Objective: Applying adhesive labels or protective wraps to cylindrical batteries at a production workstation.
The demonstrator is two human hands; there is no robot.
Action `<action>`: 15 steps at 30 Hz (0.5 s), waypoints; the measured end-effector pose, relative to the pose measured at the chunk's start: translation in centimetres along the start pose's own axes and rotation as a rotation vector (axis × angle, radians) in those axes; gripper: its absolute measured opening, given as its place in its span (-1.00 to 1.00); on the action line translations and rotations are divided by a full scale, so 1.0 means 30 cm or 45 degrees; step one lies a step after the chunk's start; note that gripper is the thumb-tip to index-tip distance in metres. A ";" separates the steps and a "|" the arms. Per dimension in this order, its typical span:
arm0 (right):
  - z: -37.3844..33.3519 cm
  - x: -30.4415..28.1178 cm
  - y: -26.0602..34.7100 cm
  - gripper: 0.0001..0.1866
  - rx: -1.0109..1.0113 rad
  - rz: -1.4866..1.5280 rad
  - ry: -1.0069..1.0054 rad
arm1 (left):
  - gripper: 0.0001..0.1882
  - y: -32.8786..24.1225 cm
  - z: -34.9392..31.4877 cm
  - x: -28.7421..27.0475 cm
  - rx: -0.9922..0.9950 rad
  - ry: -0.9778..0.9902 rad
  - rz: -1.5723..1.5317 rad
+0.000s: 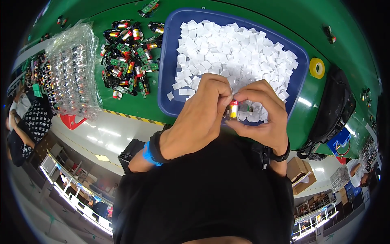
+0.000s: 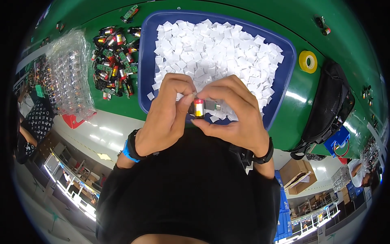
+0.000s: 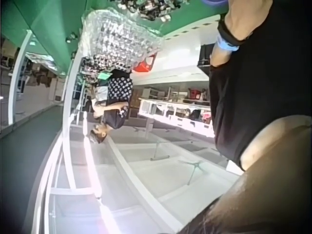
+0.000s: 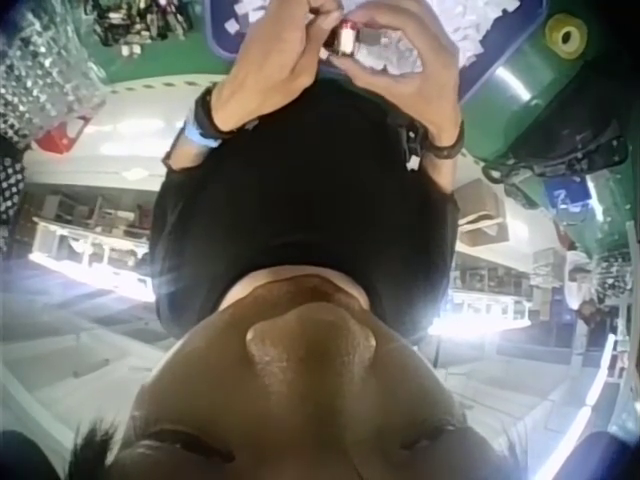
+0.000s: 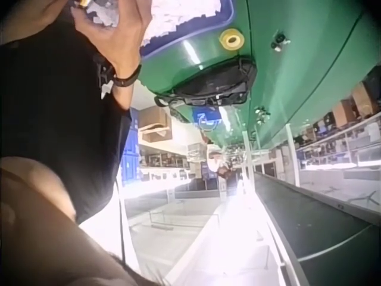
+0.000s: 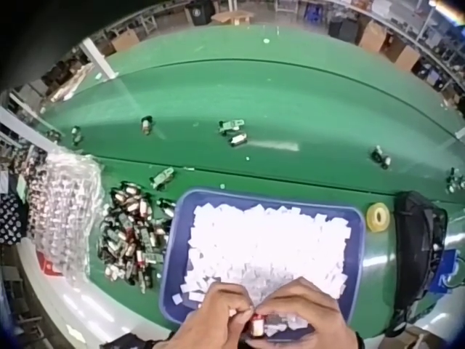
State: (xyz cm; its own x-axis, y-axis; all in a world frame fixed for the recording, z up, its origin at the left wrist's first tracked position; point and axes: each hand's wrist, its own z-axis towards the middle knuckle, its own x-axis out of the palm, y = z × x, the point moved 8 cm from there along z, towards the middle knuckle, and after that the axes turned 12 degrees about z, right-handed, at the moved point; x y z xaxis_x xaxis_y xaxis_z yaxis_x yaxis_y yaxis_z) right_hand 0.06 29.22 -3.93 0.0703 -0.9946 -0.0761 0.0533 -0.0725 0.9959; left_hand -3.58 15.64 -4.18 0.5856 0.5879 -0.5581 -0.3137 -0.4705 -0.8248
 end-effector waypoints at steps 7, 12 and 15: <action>-0.013 -0.007 0.033 -0.56 0.035 -0.123 -0.325 | -0.81 0.046 0.005 0.010 -0.282 -0.057 -0.382; -0.031 0.011 0.098 -0.60 -0.027 -0.681 -0.371 | -0.79 0.019 0.006 -0.002 -0.059 -0.182 -0.135; -0.040 0.013 0.088 -0.62 0.018 -0.757 -0.368 | -0.78 -0.007 0.009 0.001 0.049 -0.177 0.004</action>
State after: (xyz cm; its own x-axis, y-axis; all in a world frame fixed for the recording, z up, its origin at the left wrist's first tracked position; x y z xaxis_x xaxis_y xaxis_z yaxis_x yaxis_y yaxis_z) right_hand 1.42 28.72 -1.39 -0.2374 -0.7643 -0.5995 -0.0125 -0.6147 0.7887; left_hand -3.71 15.93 -4.05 0.4763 0.6729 -0.5660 -0.3453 -0.4488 -0.8242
